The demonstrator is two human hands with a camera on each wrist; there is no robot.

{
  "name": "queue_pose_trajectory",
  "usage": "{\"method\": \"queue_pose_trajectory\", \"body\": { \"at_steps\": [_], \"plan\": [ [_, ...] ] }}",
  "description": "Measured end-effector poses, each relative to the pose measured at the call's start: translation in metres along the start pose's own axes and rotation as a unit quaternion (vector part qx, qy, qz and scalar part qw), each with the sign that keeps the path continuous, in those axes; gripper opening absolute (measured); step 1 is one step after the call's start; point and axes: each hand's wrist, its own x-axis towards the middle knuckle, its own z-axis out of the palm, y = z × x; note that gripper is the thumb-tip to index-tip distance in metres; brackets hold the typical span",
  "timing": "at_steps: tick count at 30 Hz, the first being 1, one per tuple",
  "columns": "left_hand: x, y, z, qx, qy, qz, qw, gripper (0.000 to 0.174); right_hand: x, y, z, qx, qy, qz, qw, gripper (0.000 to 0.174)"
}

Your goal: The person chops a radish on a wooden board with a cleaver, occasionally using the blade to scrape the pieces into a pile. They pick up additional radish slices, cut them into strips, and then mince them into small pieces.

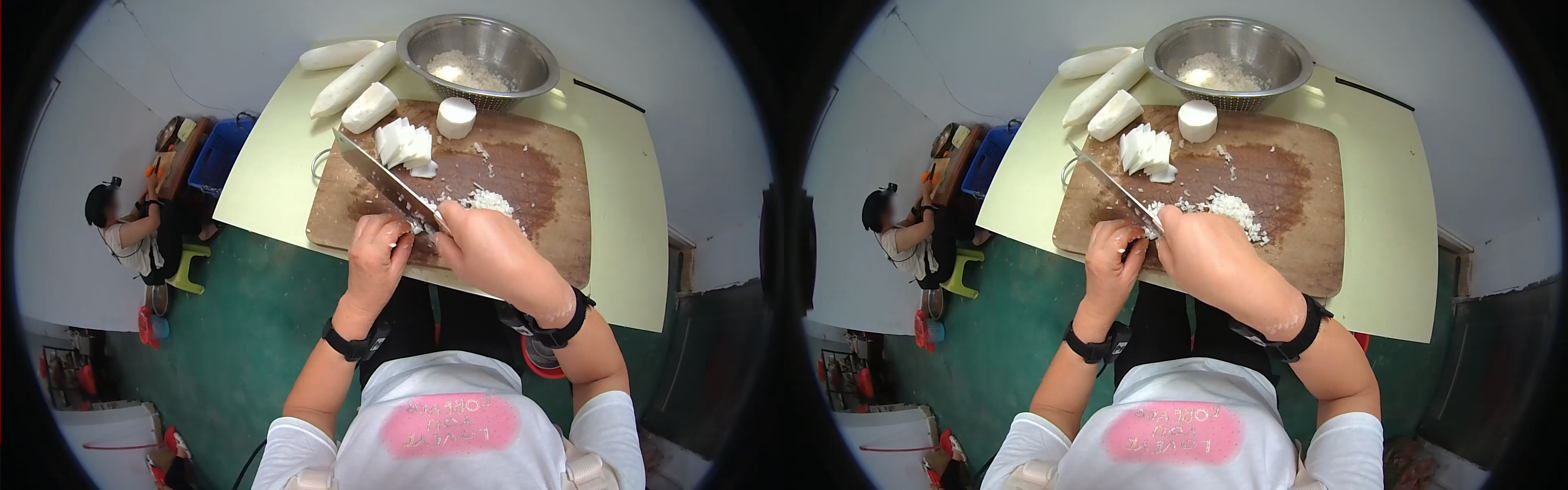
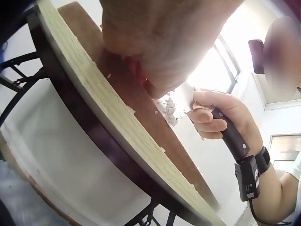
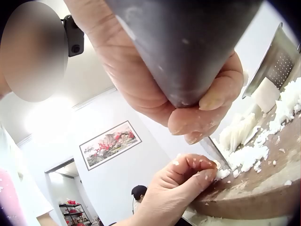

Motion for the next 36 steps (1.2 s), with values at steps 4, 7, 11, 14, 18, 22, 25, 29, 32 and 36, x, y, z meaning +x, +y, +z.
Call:
{"method": "queue_pose_trajectory", "body": {
  "at_steps": [4, 7, 11, 14, 18, 22, 25, 29, 32, 36],
  "plan": [
    [0.003, -0.003, 0.0, 0.03, 0.001, 0.018, 0.999, 0.019, -0.001, -0.005, 0.004, -0.007, -0.015, 0.003, 1.0, 0.015],
    [0.005, -0.004, -0.002, 0.043, -0.008, 0.035, 0.998, 0.018, 0.001, -0.005, 0.01, -0.016, -0.012, -0.008, 1.0, 0.013],
    [0.008, -0.002, -0.004, 0.049, -0.028, 0.048, 0.997, 0.019, 0.014, -0.002, 0.014, -0.021, -0.042, -0.009, 0.999, 0.017],
    [0.004, -0.007, -0.002, 0.048, -0.045, 0.037, 0.997, 0.023, 0.028, 0.0, 0.02, -0.027, -0.007, -0.033, 0.999, 0.013],
    [0.006, 0.001, -0.006, 0.009, -0.013, 0.034, 0.999, 0.021, 0.027, 0.007, 0.018, -0.012, 0.012, -0.031, 0.999, 0.014],
    [-0.002, -0.001, -0.006, 0.01, 0.008, 0.005, 1.0, 0.021, 0.013, -0.003, 0.006, -0.016, -0.006, -0.009, 1.0, 0.014],
    [0.0, -0.001, -0.003, 0.036, 0.002, 0.011, 0.999, 0.021, 0.01, -0.005, 0.007, -0.025, -0.012, -0.013, 1.0, 0.013],
    [0.002, -0.001, -0.003, 0.054, -0.003, 0.017, 0.998, 0.02, 0.013, -0.003, 0.016, -0.017, -0.027, -0.015, 0.999, 0.014],
    [0.002, -0.002, -0.003, 0.067, -0.008, 0.023, 0.997, 0.021, 0.019, -0.007, 0.019, -0.028, -0.03, -0.019, 0.999, 0.015],
    [0.003, 0.001, -0.004, 0.064, -0.009, 0.021, 0.998, 0.02, 0.027, 0.0, 0.019, -0.008, -0.007, -0.023, 1.0, 0.016]
  ]
}}
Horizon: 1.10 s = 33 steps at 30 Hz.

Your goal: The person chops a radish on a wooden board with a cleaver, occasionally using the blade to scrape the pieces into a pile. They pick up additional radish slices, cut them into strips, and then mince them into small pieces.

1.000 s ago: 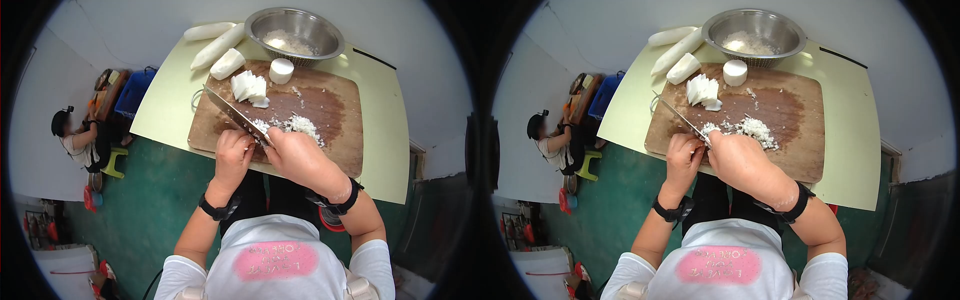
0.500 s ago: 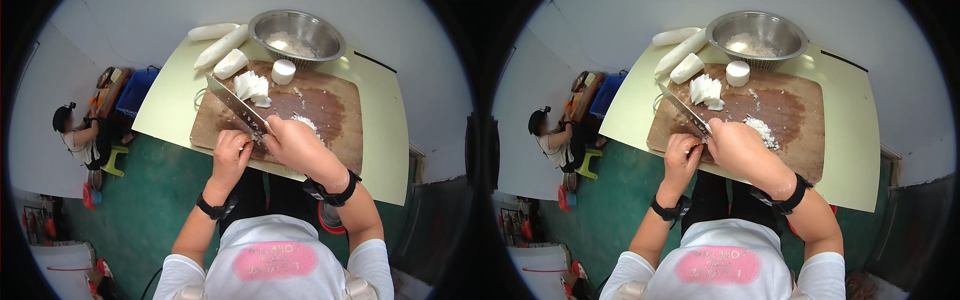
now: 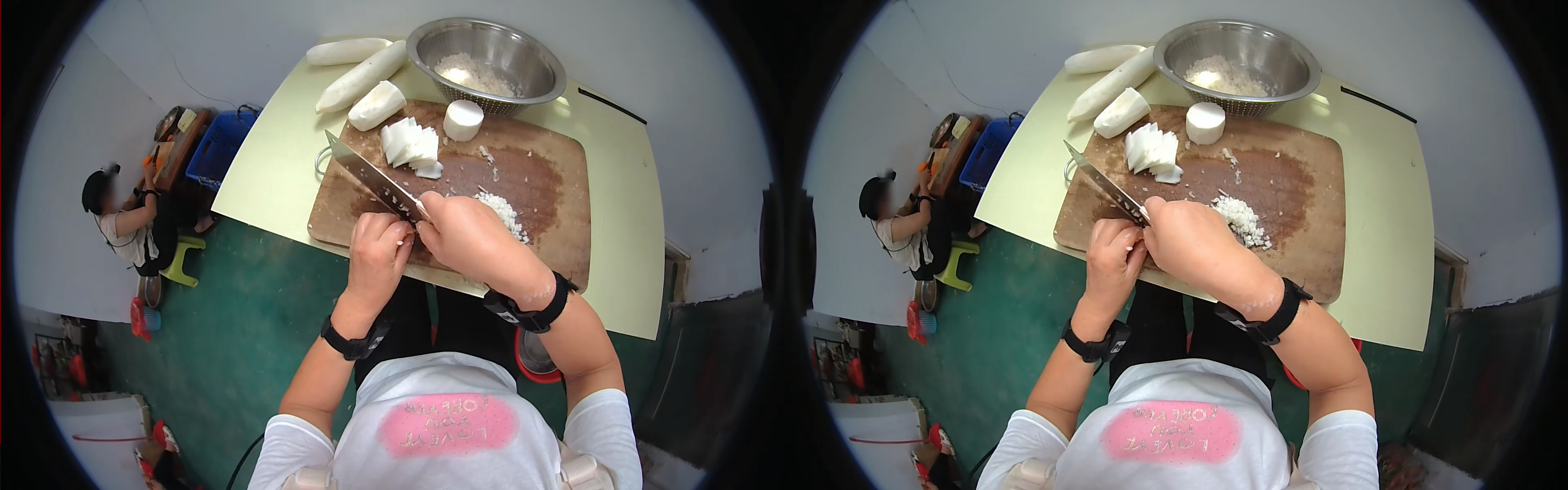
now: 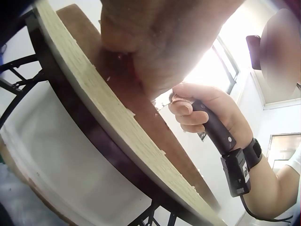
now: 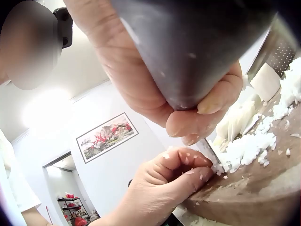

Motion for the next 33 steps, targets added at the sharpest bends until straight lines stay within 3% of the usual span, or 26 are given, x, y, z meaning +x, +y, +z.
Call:
{"method": "queue_pose_trajectory", "body": {
  "at_steps": [18, 23, 27, 33],
  "plan": [
    [-0.005, -0.002, 0.005, -0.014, 0.011, -0.029, 0.999, 0.02, 0.002, -0.005, -0.002, -0.016, -0.057, 0.013, 0.998, 0.017],
    [-0.005, -0.004, 0.005, -0.021, 0.018, -0.022, 0.999, 0.02, 0.004, 0.003, -0.013, 0.003, 0.027, -0.03, 0.999, 0.014],
    [-0.002, 0.002, 0.006, -0.006, 0.03, -0.04, 0.999, 0.02, 0.005, 0.005, -0.034, -0.062, -0.016, -0.031, 0.997, 0.014],
    [0.001, 0.006, 0.012, 0.023, 0.047, -0.066, 0.996, 0.021, 0.005, 0.004, -0.021, -0.102, -0.037, -0.038, 0.993, 0.014]
  ]
}}
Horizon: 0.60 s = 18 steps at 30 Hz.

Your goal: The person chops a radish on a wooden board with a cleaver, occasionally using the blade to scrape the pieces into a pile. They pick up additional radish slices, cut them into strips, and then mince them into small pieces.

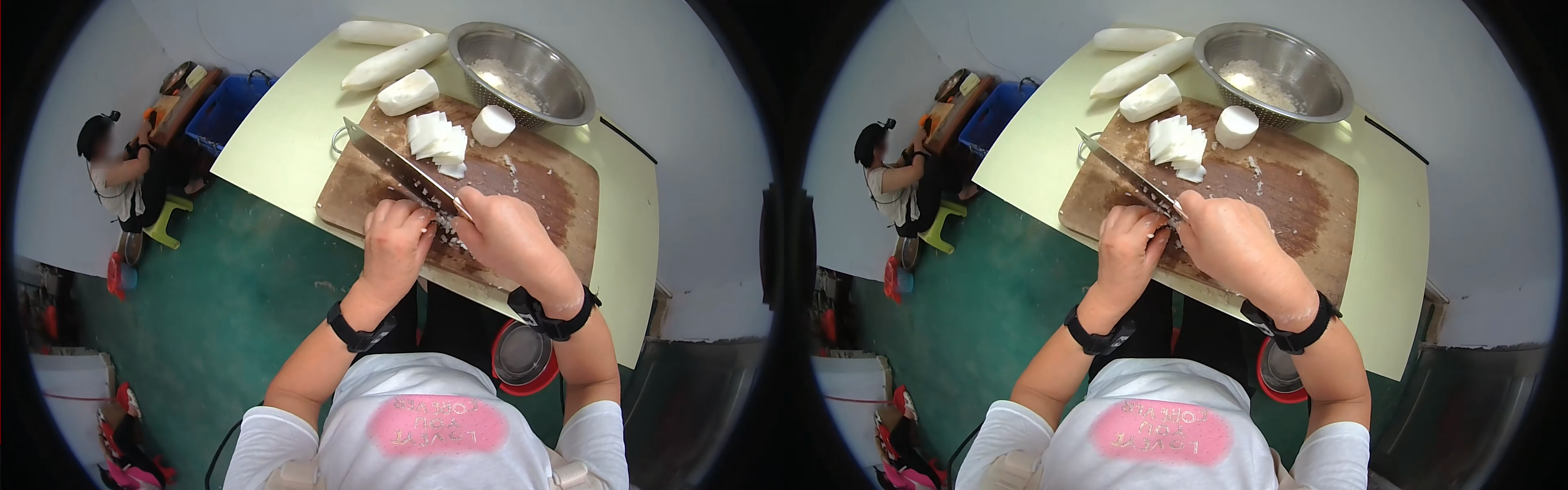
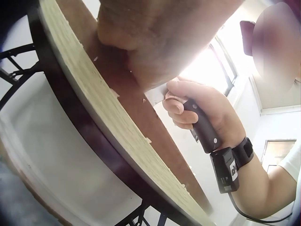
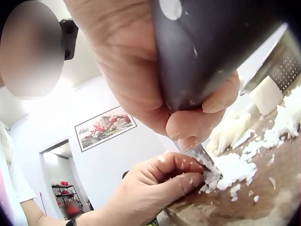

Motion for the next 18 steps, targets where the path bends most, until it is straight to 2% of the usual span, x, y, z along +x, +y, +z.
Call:
{"method": "queue_pose_trajectory", "body": {
  "at_steps": [7, 9, 13, 18],
  "plan": [
    [-0.001, 0.001, 0.003, 0.027, -0.004, 0.003, 1.0, 0.019, 0.006, 0.0, 0.008, 0.004, -0.015, 0.006, 1.0, 0.014],
    [-0.001, 0.001, 0.001, 0.021, -0.005, -0.001, 1.0, 0.018, 0.004, 0.005, 0.01, 0.033, 0.018, 0.016, 0.999, 0.014],
    [-0.003, 0.0, 0.002, 0.013, 0.011, 0.002, 1.0, 0.017, -0.003, 0.0, 0.002, 0.039, 0.01, 0.031, 0.999, 0.015],
    [-0.002, -0.001, 0.004, 0.011, 0.013, 0.01, 1.0, 0.017, -0.002, -0.001, 0.01, 0.035, 0.004, 0.017, 0.999, 0.013]
  ]
}}
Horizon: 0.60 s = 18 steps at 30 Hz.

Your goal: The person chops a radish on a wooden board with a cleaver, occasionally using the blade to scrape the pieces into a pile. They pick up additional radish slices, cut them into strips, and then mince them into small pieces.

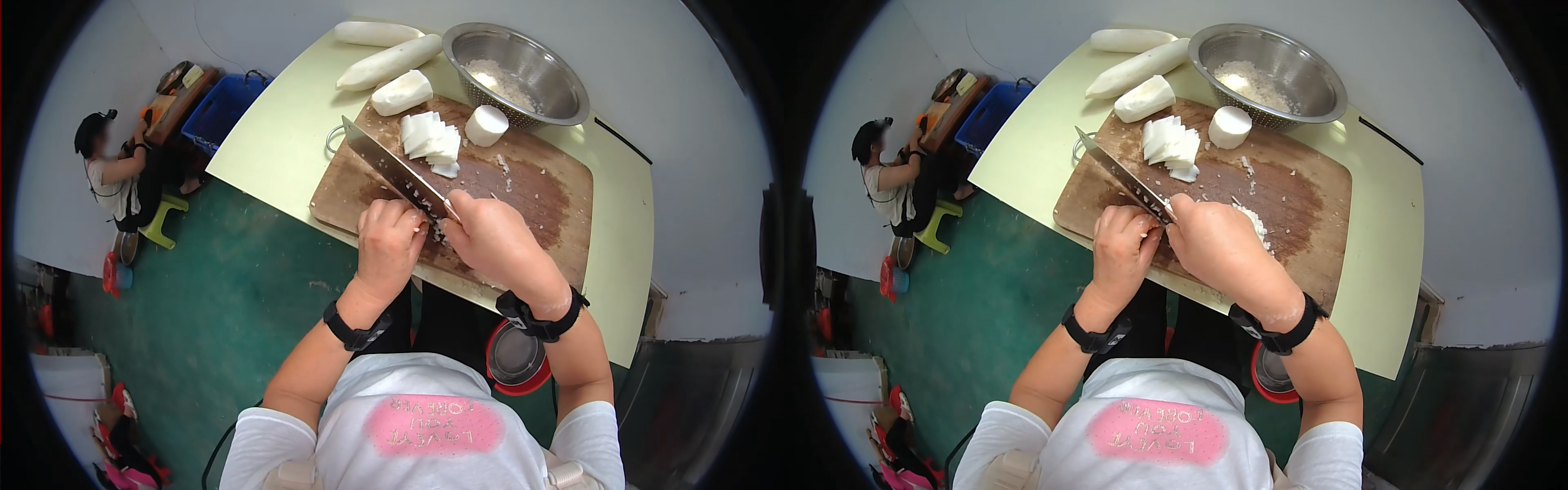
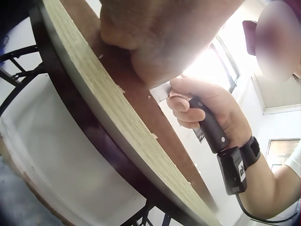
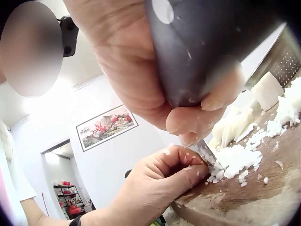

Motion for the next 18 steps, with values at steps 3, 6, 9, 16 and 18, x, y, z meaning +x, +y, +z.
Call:
{"method": "queue_pose_trajectory", "body": {
  "at_steps": [3, 6, 9, 16, 18],
  "plan": [
    [0.0, 0.001, -0.002, 0.018, -0.009, 0.002, 1.0, 0.017, 0.003, -0.007, 0.004, -0.03, -0.012, 0.006, 0.999, 0.013],
    [0.0, 0.001, 0.0, 0.012, -0.008, 0.0, 1.0, 0.016, 0.003, 0.0, 0.002, -0.012, 0.02, -0.026, 0.999, 0.013],
    [0.0, 0.0, -0.002, 0.003, -0.001, 0.002, 1.0, 0.016, -0.001, -0.002, -0.005, -0.023, 0.02, -0.01, 0.999, 0.013],
    [-0.001, -0.001, 0.001, 0.0, 0.001, 0.001, 1.0, 0.016, 0.0, -0.003, -0.001, -0.028, -0.001, -0.015, 0.999, 0.013],
    [-0.001, 0.0, -0.001, 0.003, -0.007, -0.002, 1.0, 0.017, 0.001, -0.003, -0.002, -0.018, 0.001, -0.016, 1.0, 0.014]
  ]
}}
